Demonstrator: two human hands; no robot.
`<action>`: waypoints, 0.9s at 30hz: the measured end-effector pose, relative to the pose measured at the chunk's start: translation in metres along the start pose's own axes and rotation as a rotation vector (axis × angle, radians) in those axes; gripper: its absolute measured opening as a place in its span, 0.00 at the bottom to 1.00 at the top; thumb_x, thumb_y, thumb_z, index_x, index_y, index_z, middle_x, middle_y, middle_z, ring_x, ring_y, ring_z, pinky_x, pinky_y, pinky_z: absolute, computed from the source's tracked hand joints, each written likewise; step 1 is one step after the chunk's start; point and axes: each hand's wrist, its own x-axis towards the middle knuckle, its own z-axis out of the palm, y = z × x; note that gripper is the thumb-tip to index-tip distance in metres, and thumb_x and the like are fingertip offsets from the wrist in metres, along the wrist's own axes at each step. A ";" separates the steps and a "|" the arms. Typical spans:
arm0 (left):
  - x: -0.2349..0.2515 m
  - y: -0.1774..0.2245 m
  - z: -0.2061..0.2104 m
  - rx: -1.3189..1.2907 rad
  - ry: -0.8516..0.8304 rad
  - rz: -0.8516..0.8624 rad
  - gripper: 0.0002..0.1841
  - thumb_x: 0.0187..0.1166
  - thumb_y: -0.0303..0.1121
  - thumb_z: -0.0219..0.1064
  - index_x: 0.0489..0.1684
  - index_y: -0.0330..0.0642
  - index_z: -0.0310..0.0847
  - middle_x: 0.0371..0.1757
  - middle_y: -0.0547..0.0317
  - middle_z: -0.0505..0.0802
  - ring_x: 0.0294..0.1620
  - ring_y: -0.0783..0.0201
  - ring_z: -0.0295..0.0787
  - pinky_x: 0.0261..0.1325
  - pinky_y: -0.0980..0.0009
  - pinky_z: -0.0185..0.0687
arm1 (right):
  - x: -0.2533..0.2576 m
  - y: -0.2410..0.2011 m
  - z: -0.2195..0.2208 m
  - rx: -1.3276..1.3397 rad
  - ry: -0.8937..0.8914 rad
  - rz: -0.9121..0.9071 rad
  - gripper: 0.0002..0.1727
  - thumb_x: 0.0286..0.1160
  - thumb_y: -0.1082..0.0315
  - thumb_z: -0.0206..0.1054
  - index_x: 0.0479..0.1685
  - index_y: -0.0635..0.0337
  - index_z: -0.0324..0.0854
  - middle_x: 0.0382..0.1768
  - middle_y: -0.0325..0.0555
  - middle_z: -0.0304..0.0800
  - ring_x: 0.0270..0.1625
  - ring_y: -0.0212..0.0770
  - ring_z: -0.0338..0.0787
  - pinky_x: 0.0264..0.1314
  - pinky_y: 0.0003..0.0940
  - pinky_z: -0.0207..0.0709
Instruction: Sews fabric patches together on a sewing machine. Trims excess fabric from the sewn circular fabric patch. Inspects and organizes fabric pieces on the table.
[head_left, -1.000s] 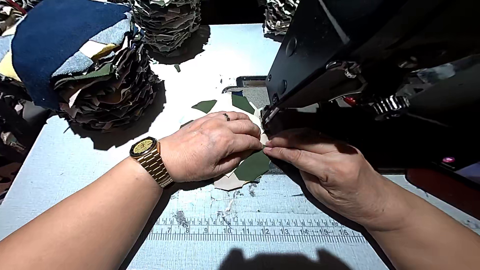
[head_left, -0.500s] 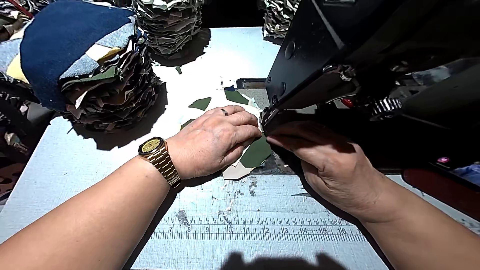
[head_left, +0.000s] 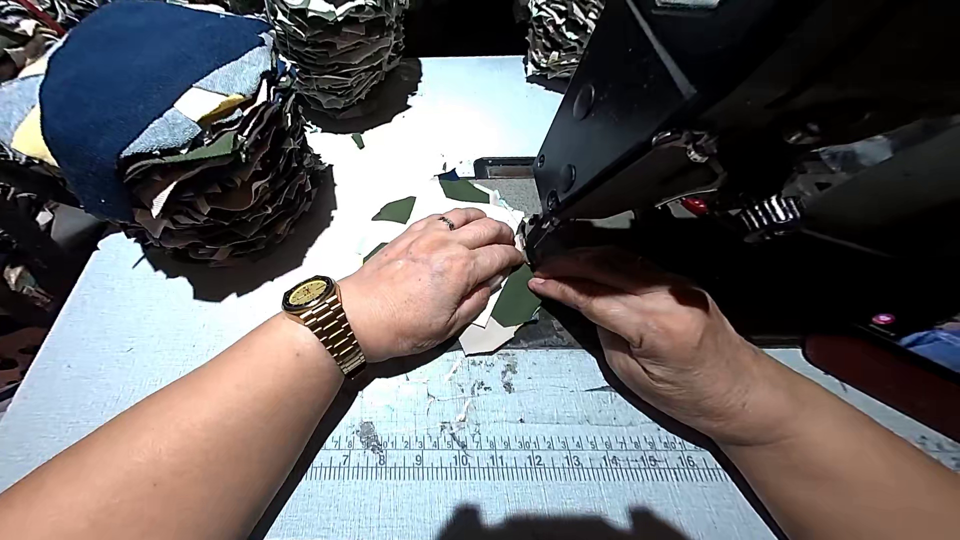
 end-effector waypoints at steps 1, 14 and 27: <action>-0.001 0.000 -0.003 -0.003 -0.002 0.015 0.20 0.88 0.36 0.51 0.69 0.45 0.86 0.71 0.56 0.88 0.82 0.54 0.75 0.85 0.53 0.67 | 0.000 -0.001 -0.001 0.000 0.010 -0.006 0.18 0.80 0.78 0.56 0.57 0.65 0.91 0.59 0.55 0.91 0.69 0.48 0.87 0.76 0.40 0.77; -0.005 -0.006 -0.011 0.002 -0.024 0.047 0.18 0.88 0.38 0.55 0.64 0.51 0.91 0.71 0.58 0.89 0.81 0.55 0.76 0.83 0.56 0.70 | -0.002 0.001 0.001 0.018 -0.019 -0.025 0.18 0.78 0.79 0.56 0.53 0.65 0.93 0.56 0.56 0.93 0.67 0.47 0.89 0.75 0.37 0.79; -0.007 -0.010 -0.016 -0.111 -0.067 0.149 0.16 0.86 0.37 0.59 0.60 0.49 0.93 0.69 0.55 0.90 0.79 0.56 0.78 0.82 0.59 0.72 | -0.003 -0.006 0.001 0.032 -0.053 -0.029 0.20 0.77 0.79 0.55 0.57 0.63 0.92 0.59 0.54 0.92 0.68 0.46 0.88 0.76 0.36 0.78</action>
